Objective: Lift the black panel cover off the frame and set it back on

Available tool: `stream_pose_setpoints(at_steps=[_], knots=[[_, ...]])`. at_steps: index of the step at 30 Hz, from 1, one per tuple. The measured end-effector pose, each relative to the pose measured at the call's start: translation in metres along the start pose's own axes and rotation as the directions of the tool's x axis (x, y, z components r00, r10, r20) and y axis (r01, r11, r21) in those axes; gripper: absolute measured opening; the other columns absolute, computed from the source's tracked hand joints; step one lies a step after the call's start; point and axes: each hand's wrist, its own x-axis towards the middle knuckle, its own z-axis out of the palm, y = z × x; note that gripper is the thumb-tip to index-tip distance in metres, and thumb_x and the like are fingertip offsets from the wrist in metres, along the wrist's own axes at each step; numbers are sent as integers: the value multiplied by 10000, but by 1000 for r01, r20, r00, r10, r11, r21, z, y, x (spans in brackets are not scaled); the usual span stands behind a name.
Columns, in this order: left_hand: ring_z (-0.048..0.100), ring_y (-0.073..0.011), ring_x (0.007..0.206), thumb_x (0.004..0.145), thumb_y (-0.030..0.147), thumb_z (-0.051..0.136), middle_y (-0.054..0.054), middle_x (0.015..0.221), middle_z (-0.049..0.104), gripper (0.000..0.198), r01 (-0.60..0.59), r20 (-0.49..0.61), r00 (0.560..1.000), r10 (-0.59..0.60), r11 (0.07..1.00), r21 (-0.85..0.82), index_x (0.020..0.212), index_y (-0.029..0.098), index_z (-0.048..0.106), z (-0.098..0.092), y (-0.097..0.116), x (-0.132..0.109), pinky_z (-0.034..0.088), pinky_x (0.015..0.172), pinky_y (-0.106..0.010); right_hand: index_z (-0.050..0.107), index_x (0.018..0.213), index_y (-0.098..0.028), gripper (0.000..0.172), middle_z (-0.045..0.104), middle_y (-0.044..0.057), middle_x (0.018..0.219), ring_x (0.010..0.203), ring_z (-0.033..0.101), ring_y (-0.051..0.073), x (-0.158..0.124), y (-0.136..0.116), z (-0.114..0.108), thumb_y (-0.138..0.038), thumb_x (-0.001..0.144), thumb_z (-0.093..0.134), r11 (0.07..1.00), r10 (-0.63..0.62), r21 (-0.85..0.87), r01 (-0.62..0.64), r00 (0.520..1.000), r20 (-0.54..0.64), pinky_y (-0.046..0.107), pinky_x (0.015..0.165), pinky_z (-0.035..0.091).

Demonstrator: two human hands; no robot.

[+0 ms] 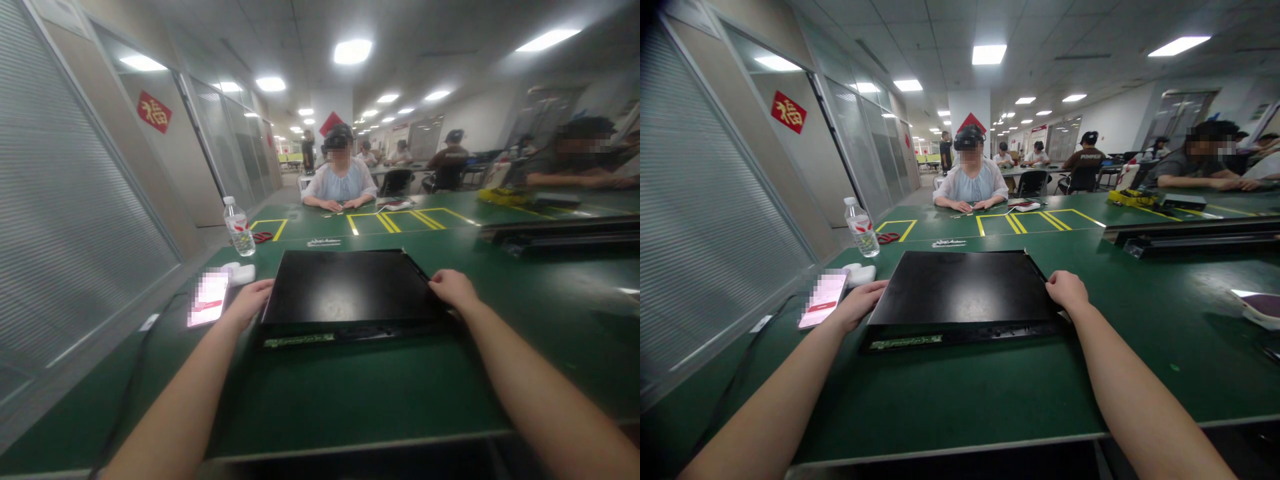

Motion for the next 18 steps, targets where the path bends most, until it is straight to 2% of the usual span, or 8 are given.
stream_pose_setpoints(at_steps=[6,11,15,18], knots=[[674,-215,614,498,258,826,-80,731,785,293,10,-41,999,-10,1000,-1,776,164,811,4,2,-2,528,620,-323,809,892,-210,204,769,106,939,865,708,256,-1,-1,-2,-264,829,622,1000,-8,5,8,1000,17,316,715,501],[704,-240,664,515,166,753,-67,675,767,212,0,-101,995,-2,1000,-28,721,183,799,7,0,0,546,625,-320,804,895,-210,217,766,108,955,875,708,252,-1,-1,-1,-281,847,605,1000,-14,10,14,1000,14,319,743,516],[736,-241,737,571,197,761,-85,766,791,166,-26,-117,993,3,981,-194,732,165,784,10,1,3,555,617,-297,792,925,-204,220,763,114,977,891,708,258,-1,-2,0,-276,858,595,1000,-3,16,3,1000,24,325,743,518],[757,-254,829,602,251,829,-115,902,810,276,-60,-92,995,38,965,-254,855,146,796,13,2,1,572,642,-295,783,954,-203,225,763,116,1013,901,711,254,2,0,4,-278,867,589,999,19,39,-21,999,39,315,737,516]])
